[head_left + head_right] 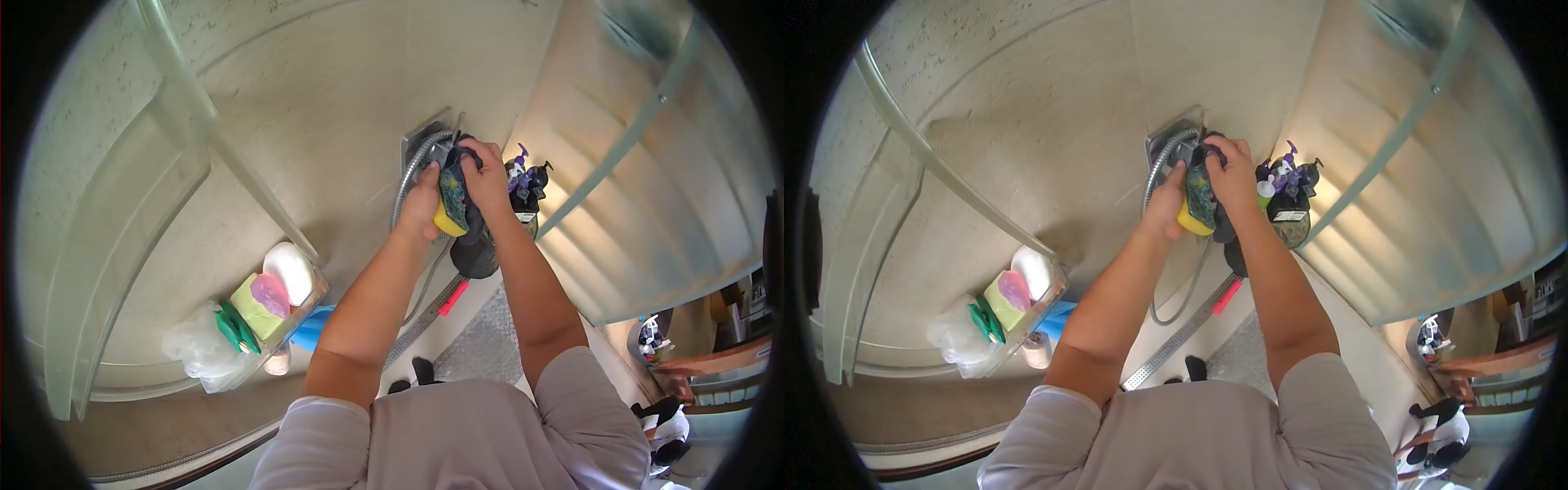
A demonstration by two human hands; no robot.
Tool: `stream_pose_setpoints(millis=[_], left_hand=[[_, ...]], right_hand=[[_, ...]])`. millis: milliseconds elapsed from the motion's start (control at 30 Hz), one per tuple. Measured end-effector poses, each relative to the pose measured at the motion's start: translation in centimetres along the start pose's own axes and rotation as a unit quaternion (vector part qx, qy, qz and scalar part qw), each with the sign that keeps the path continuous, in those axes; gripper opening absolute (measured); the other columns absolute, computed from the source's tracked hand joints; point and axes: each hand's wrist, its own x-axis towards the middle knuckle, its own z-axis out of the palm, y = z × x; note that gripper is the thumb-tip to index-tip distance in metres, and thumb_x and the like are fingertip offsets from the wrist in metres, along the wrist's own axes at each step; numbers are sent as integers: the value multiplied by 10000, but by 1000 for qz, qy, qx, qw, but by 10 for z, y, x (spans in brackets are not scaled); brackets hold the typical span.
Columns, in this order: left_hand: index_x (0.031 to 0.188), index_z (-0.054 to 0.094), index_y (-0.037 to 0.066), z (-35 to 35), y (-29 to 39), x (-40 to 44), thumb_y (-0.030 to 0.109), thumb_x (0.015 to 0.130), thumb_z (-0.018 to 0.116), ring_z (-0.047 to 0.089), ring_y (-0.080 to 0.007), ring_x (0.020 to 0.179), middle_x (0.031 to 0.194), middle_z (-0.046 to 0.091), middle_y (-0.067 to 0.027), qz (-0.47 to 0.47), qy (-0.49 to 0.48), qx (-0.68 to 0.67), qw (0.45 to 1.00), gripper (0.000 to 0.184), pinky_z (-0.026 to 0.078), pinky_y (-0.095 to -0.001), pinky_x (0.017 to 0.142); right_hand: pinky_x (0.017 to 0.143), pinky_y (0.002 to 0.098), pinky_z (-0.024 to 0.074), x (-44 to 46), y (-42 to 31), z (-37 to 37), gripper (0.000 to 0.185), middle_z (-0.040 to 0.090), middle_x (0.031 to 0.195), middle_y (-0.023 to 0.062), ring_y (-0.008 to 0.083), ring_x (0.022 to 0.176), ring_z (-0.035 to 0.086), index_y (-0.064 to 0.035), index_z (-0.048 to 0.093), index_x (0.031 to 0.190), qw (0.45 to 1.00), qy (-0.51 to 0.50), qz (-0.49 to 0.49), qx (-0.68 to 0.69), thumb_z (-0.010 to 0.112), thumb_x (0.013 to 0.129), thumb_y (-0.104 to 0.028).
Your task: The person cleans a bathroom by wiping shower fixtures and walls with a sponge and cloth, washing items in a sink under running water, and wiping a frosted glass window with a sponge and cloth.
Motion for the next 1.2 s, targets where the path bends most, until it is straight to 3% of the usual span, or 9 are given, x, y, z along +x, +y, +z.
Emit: stream_pose_setpoints(millis=[167,267,367,467,567,667,967,1067,1200], left_hand=[[1095,483,65,-6,2,12,314,918,416,596,-205,823,968,583,-81,24,-33,-24,999,313,496,-346,738],[1102,468,93,2,3,8,301,923,408,595,-200,803,953,578,-69,43,-2,-49,998,281,502,-344,718],[1129,440,115,1,3,4,287,927,404,585,-196,850,953,573,-62,35,-3,-11,999,268,496,-342,745],[1141,421,117,2,2,4,291,926,410,579,-194,864,969,563,-61,49,-16,-50,997,277,495,-337,745],[1135,429,117,-5,-3,11,299,923,417,565,-193,908,1001,554,-61,40,-23,-33,998,279,482,-341,782],[1128,437,120,-2,-3,9,305,920,423,561,-193,921,1023,547,-61,48,-5,-45,998,278,477,-347,792],[1172,425,115,0,0,1,310,920,424,550,-188,942,1044,545,-54,37,-13,-45,998,319,462,-327,803],[1178,434,118,3,-3,-15,275,910,461,534,-154,925,1019,536,-51,68,48,59,995,312,457,-305,780],[1103,524,98,-17,-22,-31,222,829,597,442,-237,1053,1046,502,-119,318,54,320,891,310,350,-315,904]], right_hand=[[687,305,460,3,-13,2,211,502,893,98,231,777,552,-117,621,948,998,5,15,62,560,754,-62],[659,297,467,5,-2,7,198,502,889,102,222,752,555,-107,621,941,996,23,-91,-8,552,762,-58],[675,292,461,6,-11,2,202,506,881,105,219,772,554,-104,620,944,993,-1,65,98,551,762,-53],[680,285,455,6,4,8,200,506,878,105,218,767,557,-105,624,943,998,17,-65,5,552,763,-60],[722,288,439,6,-2,3,203,508,869,106,228,813,551,-111,628,942,993,-15,74,86,550,760,-64],[731,282,438,3,-1,7,197,515,873,103,226,825,552,-116,634,942,999,13,2,30,546,769,-78],[730,251,427,0,3,-3,226,559,908,63,151,809,540,-55,587,1018,984,-61,120,121,566,804,-123],[706,224,421,0,-30,-27,224,567,831,9,88,777,526,-46,580,1021,945,-65,207,246,582,825,-155],[669,197,419,-10,-41,-46,188,573,785,-18,45,734,507,-49,584,970,941,-159,216,205,583,849,-193]])
